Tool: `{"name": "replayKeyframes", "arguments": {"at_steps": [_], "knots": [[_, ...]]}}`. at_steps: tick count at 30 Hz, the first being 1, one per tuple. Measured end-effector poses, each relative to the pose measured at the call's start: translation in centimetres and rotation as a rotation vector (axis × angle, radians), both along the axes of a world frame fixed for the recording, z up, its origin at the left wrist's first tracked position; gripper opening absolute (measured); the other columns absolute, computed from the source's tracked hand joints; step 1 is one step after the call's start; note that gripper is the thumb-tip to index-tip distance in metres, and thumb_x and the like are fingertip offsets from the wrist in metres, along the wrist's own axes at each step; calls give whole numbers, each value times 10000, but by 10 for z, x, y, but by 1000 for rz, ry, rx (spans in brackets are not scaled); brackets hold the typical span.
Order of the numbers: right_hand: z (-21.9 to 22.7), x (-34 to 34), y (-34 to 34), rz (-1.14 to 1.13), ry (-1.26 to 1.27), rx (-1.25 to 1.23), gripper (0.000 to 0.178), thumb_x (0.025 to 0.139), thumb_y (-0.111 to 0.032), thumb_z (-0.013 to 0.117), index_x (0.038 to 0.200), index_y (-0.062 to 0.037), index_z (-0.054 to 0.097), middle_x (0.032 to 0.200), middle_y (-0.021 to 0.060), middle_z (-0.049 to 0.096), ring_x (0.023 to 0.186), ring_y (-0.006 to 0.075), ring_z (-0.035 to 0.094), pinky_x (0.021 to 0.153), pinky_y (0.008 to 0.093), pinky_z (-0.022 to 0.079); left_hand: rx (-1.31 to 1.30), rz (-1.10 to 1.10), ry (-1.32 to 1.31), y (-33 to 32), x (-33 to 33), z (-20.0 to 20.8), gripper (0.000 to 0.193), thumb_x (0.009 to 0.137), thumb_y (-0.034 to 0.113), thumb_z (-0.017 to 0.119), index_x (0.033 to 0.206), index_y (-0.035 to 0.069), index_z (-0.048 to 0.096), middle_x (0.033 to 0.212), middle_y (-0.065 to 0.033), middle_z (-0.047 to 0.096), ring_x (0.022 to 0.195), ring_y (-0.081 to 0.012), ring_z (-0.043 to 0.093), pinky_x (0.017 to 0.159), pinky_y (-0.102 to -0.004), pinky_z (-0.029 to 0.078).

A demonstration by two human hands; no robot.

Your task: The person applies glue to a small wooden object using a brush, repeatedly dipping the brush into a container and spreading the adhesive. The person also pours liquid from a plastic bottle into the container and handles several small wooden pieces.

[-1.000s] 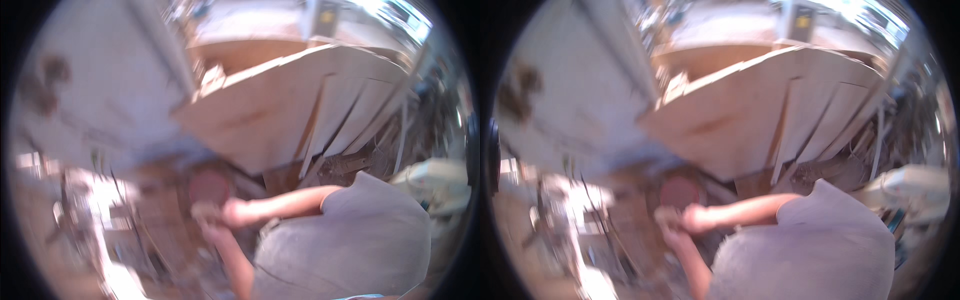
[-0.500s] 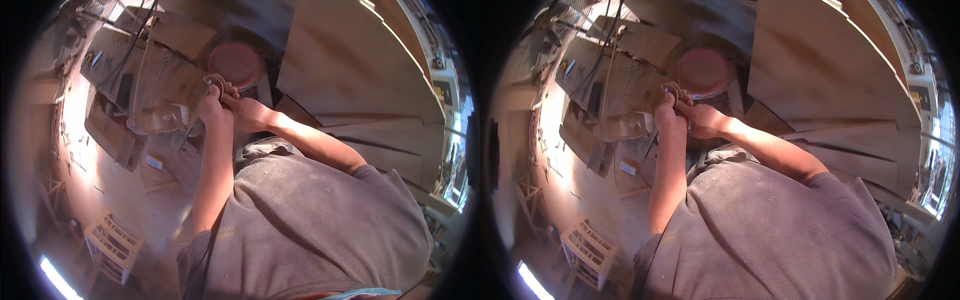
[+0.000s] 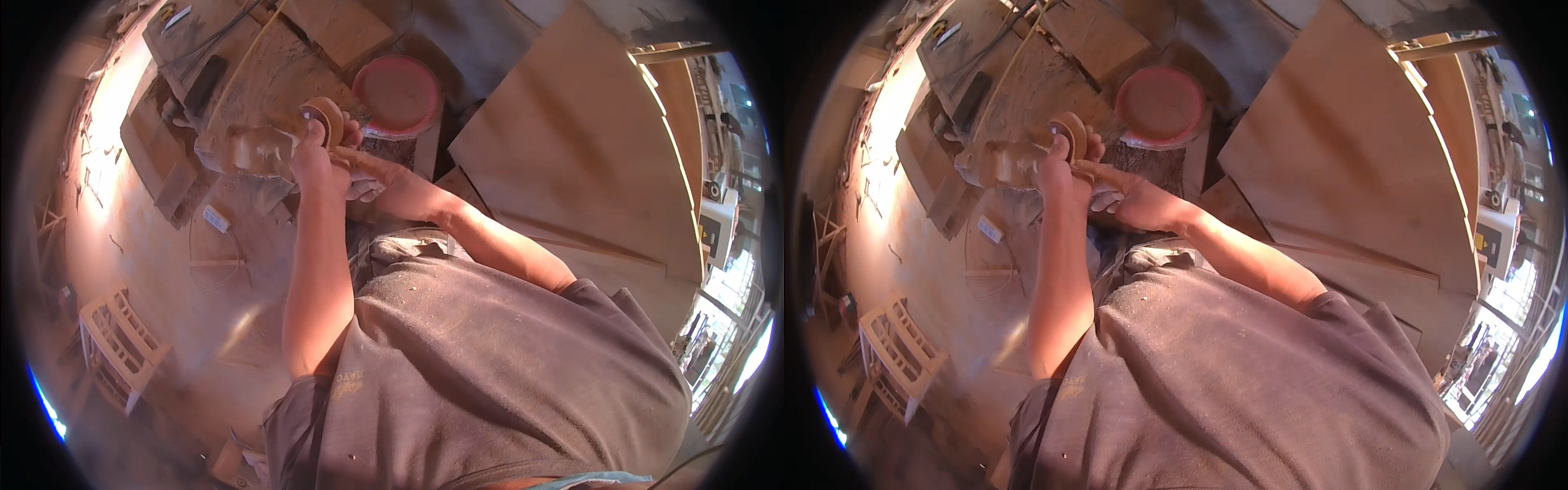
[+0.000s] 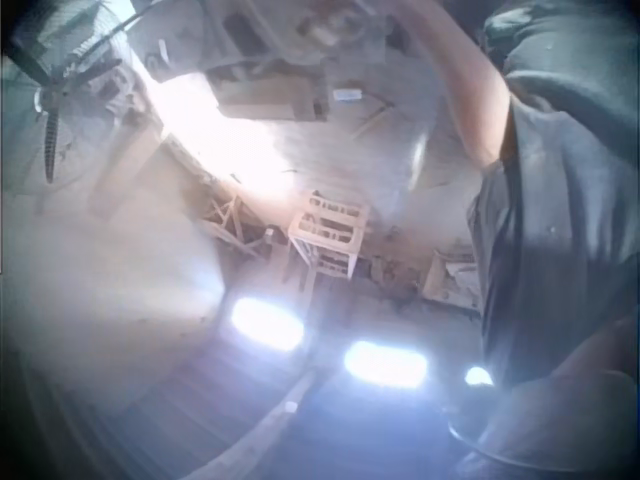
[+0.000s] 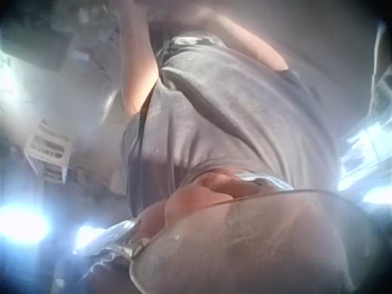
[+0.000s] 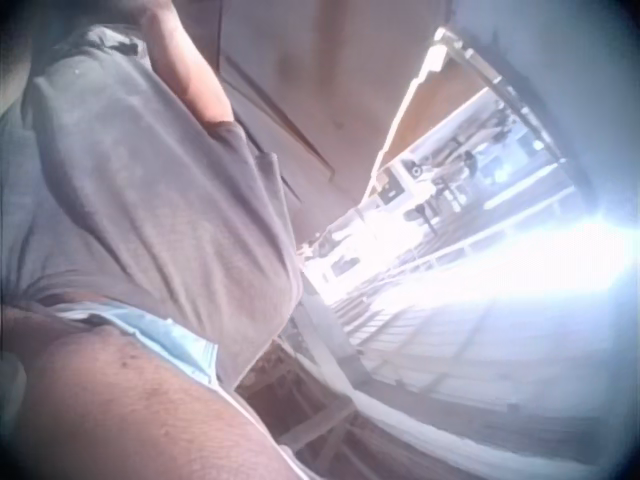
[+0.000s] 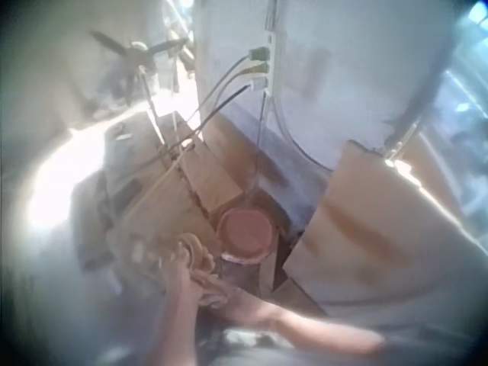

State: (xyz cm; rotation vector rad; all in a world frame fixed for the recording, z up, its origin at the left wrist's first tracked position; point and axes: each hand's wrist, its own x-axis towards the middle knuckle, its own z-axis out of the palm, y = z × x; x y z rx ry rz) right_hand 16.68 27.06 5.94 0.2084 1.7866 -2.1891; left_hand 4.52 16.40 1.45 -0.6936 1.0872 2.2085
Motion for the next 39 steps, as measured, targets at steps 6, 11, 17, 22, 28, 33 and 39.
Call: {"name": "replayKeyframes", "arguments": {"at_steps": [6, 11, 17, 22, 28, 33, 39], "knots": [[-35, 10, -9, 344, -160, 601, 953, 818, 26, 553, 1662, -251, 207, 1063, 287, 706, 943, 432, 694, 868, 488, 545, -62, -85, -71, -15, 43, -32, 320, 1078, 228, 481, 1281, -3, 569, 1049, -163, 671, 749, -297, 675, 712, -445, 604], [-91, 44, -4, 307, -174, 682, 950, 794, -40, 570, 1640, -189, 166, 989, 322, 699, 942, 490, 681, 812, 583, 530, -276, -401, 34, -25, 63, -69, 323, 996, 140, 601, 1308, 69, 559, 1010, -107, 643, 806, -190, 672, 547, -343, 561], [-130, 56, -20, 308, -210, 746, 718, 830, -28, 522, 1542, -59, 431, 1185, 255, 721, 1117, 412, 694, 987, 450, 548, -735, -715, 305, -99, 92, -131, 552, 970, 221, 691, 1470, 37, 546, 1256, -76, 694, 1062, -203, 653, 836, -380, 533], [-108, 20, -103, 443, -193, 687, 587, 845, -55, 534, 1431, -55, 570, 1210, 226, 725, 1174, 391, 676, 1025, 447, 527, -1273, -1058, 824, -224, 121, -173, 444, 950, 185, 683, 1347, -7, 641, 1099, -96, 707, 947, -153, 636, 776, -301, 494], [-131, -46, -239, 641, -76, 527, 534, 872, -9, 504, 1400, 26, 580, 1206, 244, 729, 1123, 372, 709, 991, 409, 545, -1015, -206, 38, -387, 172, -206, 272, 920, 145, 641, 1104, -33, 734, 834, -69, 678, 746, -126, 610, 666, -298, 466], [-174, -110, -316, 526, -133, 509, 529, 880, -14, 575, 1405, 47, 572, 1182, 217, 748, 1088, 274, 730, 954, 363, 559, -859, 133, -187, -476, 157, -203, 295, 966, 207, 670, 1026, -65, 765, 873, -107, 764, 721, -143, 659, 681, -318, 524], [-267, -117, -358, 114, -732, 666, 460, 872, -59, 626, 1325, 17, 666, 1040, 202, 760, 778, 248, 748, 744, 353, 588, -845, -46, -286, -609, 117, -235, 364, 1029, 260, 624, 927, -60, 765, 864, -144, 760, 770, -192, 691, 756, -335, 568]]}}
